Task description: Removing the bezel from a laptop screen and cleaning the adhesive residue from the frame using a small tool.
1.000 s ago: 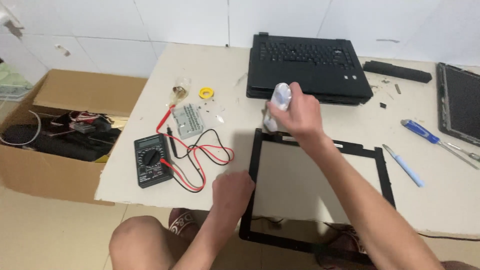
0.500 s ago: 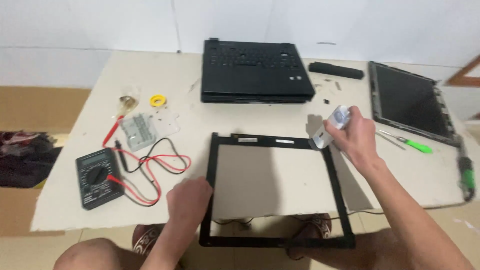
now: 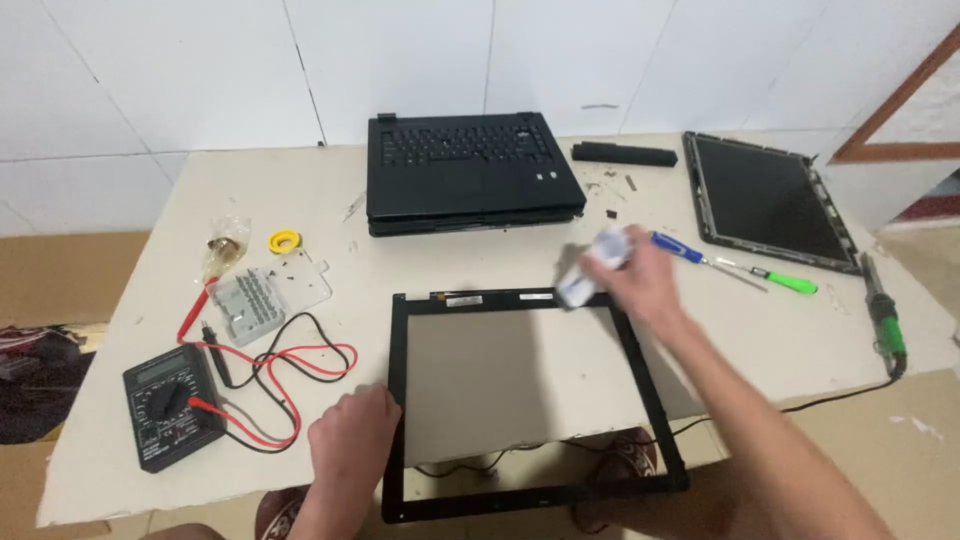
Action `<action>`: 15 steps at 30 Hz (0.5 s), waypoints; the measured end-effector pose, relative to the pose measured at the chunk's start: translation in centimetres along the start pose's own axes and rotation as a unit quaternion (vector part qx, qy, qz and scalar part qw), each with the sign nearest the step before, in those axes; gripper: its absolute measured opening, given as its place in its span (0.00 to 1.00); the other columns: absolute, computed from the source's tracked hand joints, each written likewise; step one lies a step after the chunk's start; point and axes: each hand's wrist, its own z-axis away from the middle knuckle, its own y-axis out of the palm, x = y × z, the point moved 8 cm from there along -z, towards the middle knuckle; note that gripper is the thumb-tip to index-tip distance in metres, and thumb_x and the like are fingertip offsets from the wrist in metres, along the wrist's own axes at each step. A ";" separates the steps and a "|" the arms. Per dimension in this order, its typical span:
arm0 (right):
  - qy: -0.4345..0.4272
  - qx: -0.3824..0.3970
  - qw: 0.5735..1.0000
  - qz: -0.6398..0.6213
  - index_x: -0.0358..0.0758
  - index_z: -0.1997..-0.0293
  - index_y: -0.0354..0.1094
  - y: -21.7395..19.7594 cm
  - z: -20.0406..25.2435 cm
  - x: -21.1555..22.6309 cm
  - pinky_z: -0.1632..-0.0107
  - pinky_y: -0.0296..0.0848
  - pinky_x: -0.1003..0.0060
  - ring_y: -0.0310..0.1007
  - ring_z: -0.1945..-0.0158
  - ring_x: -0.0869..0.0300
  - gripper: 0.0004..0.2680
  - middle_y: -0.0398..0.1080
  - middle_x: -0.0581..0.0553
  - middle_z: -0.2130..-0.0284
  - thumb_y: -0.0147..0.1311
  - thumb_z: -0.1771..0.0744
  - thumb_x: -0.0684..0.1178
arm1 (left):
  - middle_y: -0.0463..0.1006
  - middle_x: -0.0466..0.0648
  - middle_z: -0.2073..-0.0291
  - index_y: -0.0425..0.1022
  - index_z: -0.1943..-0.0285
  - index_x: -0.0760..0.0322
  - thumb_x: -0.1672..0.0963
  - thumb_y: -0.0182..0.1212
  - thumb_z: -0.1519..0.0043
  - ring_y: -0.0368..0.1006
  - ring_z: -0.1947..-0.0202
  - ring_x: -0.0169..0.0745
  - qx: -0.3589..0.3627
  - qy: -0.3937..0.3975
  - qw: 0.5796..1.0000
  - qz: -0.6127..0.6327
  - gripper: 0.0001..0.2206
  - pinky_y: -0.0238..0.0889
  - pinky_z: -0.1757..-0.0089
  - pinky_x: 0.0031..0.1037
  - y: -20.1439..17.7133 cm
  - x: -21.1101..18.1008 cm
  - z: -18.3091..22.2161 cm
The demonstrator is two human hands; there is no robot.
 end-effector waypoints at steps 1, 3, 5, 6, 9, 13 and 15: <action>0.006 -0.031 0.999 0.011 0.41 0.58 0.65 -1.1 -0.6 -1.8 0.65 0.66 0.60 0.70 0.69 0.56 0.15 0.75 0.43 0.69 0.63 0.39 0.59 | 0.73 0.43 0.81 0.68 0.73 0.53 0.51 0.46 0.38 0.72 0.78 0.50 -0.028 0.012 1.000 -0.007 0.12 0.61 0.75 0.34 -0.1 -0.1 0.0; 0.009 -0.060 0.998 0.023 0.41 0.57 0.64 -3.4 -1.2 -3.3 0.65 0.68 0.58 0.71 0.68 0.55 0.15 0.74 0.43 0.68 0.62 0.38 0.59 | 0.71 0.43 0.84 0.68 0.77 0.53 0.51 0.48 0.38 0.71 0.81 0.49 -0.057 0.020 0.998 -0.011 0.14 0.60 0.78 0.33 0.3 -0.2 -0.2; 0.011 -0.028 0.988 0.153 0.30 0.48 0.63 -5.6 -1.2 -3.0 0.67 0.77 0.57 0.75 0.70 0.50 0.18 0.75 0.33 0.69 0.62 0.35 0.54 | 0.71 0.43 0.86 0.68 0.79 0.52 0.51 0.49 0.39 0.71 0.83 0.48 -0.145 0.038 0.988 -0.025 0.13 0.60 0.80 0.34 -0.2 -0.4 -0.6; 0.012 -0.025 0.987 0.155 0.30 0.48 0.63 -5.8 -0.8 -2.4 0.67 0.77 0.57 0.75 0.70 0.50 0.18 0.75 0.33 0.69 0.62 0.35 0.54 | 0.71 0.43 0.86 0.68 0.79 0.52 0.51 0.49 0.39 0.71 0.83 0.48 -0.142 0.038 0.989 -0.024 0.13 0.60 0.80 0.34 0.0 -0.3 -0.2; 0.002 -0.070 0.994 0.081 0.34 0.55 0.64 -6.4 0.2 -0.9 0.73 0.66 0.59 0.66 0.76 0.56 0.16 0.71 0.41 0.74 0.55 0.35 0.58 | 0.70 0.43 0.86 0.65 0.78 0.52 0.51 0.48 0.39 0.70 0.83 0.51 -0.156 0.036 0.987 -0.013 0.13 0.59 0.79 0.38 -0.7 -0.1 0.6; -0.136 0.070 0.988 0.004 0.47 0.57 0.69 -3.6 1.1 0.0 0.59 0.67 0.64 0.74 0.61 0.58 0.14 0.76 0.50 0.62 0.67 0.40 0.54 | 0.77 0.42 0.79 0.70 0.71 0.49 0.48 0.46 0.38 0.77 0.75 0.52 -0.108 0.023 0.992 -0.062 0.12 0.66 0.74 0.42 -0.5 -0.6 0.9; -0.206 0.123 0.970 0.036 0.50 0.56 0.72 -3.4 1.9 -0.7 0.61 0.64 0.66 0.72 0.62 0.60 0.13 0.76 0.54 0.63 0.68 0.41 0.51 | 0.78 0.39 0.78 0.72 0.69 0.48 0.49 0.46 0.38 0.79 0.73 0.50 -0.073 0.001 0.995 -0.074 0.10 0.65 0.75 0.40 -1.3 -0.9 0.9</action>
